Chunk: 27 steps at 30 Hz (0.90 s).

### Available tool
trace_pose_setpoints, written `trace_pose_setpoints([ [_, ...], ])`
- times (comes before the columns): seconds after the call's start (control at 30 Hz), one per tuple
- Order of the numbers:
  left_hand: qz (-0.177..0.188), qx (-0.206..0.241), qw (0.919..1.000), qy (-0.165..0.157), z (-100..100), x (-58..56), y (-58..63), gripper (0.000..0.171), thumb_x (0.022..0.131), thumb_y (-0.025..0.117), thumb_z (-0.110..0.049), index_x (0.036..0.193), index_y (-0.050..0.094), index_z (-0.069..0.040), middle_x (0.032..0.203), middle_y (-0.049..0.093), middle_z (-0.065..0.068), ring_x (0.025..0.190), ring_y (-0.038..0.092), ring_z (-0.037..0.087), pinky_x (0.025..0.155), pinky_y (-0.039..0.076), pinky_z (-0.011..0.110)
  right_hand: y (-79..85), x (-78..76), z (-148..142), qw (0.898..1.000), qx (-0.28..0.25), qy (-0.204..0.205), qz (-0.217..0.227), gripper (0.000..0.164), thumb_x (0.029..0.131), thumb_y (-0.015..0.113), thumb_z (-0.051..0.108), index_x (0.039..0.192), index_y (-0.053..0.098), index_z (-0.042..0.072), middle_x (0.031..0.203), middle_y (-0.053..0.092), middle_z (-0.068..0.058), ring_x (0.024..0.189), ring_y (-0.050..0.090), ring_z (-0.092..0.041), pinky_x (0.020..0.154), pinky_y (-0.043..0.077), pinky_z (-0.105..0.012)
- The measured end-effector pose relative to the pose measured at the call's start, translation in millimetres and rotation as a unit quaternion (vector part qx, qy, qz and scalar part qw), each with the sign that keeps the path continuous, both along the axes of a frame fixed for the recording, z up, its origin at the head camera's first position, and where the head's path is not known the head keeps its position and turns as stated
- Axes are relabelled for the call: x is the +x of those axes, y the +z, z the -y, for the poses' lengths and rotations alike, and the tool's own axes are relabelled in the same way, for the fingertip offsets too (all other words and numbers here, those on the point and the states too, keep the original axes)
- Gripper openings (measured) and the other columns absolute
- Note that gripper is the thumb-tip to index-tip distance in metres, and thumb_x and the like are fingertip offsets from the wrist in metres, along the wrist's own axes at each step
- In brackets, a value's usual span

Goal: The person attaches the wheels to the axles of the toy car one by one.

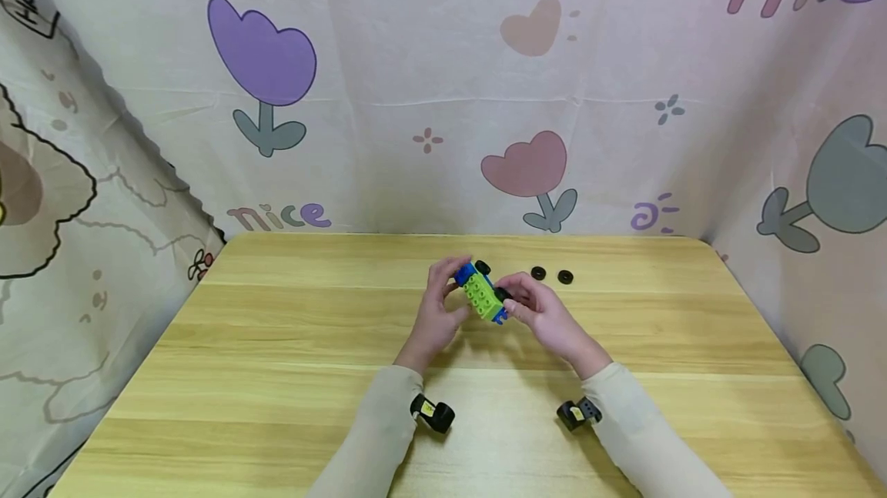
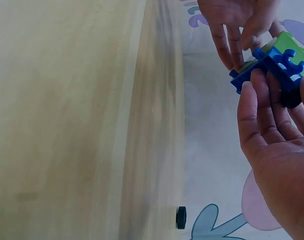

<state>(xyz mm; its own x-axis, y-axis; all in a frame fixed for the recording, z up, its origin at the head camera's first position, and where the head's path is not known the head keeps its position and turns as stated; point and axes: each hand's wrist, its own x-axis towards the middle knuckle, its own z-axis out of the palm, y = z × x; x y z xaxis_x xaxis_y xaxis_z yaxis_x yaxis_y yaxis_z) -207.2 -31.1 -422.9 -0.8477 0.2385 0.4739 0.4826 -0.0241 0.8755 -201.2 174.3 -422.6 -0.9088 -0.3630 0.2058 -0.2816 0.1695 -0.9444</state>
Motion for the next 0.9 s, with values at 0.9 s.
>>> trace_pose_setpoints([
  [0.9,0.107,-0.056,0.9926,0.012,3.6,-16.7,-28.2,0.038,0.082,0.078,0.0,0.118,0.065,-0.002,0.115,0.061,0.01,0.109,0.054,0.03,0.099,0.042,0.051,2.7,-3.5,-4.0,0.997,-0.075,-0.032,-0.002,0.037,0.099,0.057,0.005,0.133,0.047,-0.005,0.11,0.064,-0.022,0.097,0.062,-0.03,0.083,0.054,-0.034],
])
